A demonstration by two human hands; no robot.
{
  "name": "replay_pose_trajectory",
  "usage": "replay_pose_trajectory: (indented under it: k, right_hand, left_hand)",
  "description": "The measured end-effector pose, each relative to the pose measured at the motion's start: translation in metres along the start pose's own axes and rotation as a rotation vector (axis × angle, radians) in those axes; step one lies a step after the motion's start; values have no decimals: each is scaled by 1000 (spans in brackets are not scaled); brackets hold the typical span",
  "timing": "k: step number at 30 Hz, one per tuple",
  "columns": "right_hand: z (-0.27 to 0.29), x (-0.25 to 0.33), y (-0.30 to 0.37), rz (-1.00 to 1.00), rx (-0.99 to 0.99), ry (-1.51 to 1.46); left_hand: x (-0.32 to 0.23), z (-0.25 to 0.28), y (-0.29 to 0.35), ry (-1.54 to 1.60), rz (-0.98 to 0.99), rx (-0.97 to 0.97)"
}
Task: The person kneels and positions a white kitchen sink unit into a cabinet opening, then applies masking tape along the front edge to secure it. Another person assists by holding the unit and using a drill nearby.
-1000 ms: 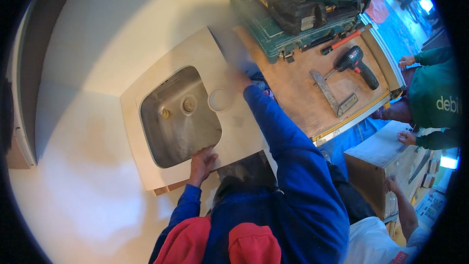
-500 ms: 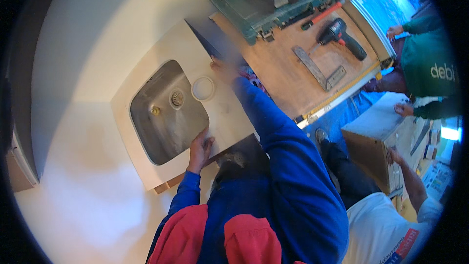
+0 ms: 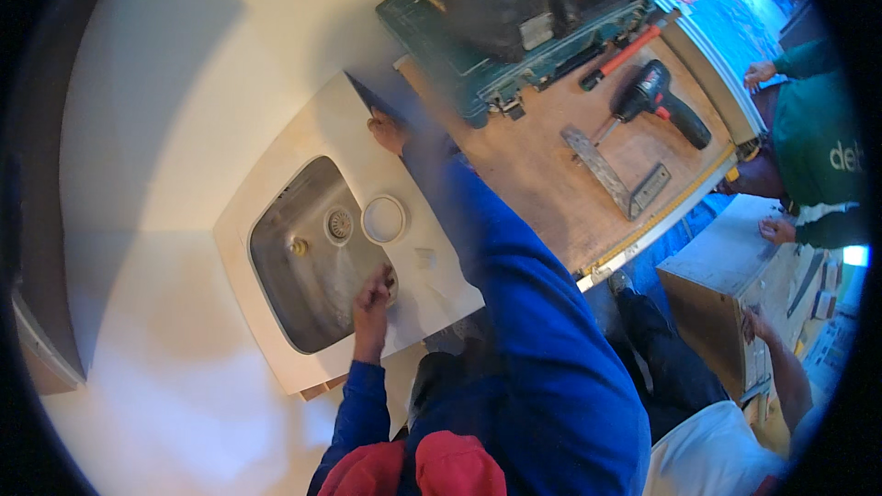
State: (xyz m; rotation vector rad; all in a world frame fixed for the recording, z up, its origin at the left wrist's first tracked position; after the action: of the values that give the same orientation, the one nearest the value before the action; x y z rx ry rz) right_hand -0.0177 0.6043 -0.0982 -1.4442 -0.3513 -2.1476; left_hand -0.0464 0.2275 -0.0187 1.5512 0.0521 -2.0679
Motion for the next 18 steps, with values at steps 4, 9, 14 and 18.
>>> replay_pose_trajectory:
  k: [4, 9, 14, 18]
  right_hand:
    - [-7, 0, -47, -81, -27, 14]
    - [-10, 0, -69, 70, -116, 73]
    - [-10, -4, -73, -47, -66, 44]
    - [-7, 1, -61, 219, -172, 210]
  left_hand:
    - [-29, 12, -96, 369, 86, -91]
    - [-55, -7, -180, 412, -6, 72]
    - [-48, -11, -191, 465, 24, 37]
    - [-44, -12, -191, 493, 50, 1]
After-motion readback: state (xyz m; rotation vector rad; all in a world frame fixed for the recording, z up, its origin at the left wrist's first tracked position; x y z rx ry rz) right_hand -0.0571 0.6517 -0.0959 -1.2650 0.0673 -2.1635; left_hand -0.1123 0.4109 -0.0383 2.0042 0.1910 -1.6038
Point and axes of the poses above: each hand's wrist, its own y-axis away from the middle knuckle, its own z-axis out of the back of the hand, x = y × z, the point moved 5 cm from there along -y, towards the middle knuckle, and after that the axes turned 4 degrees about y, right-handed, at the moved point
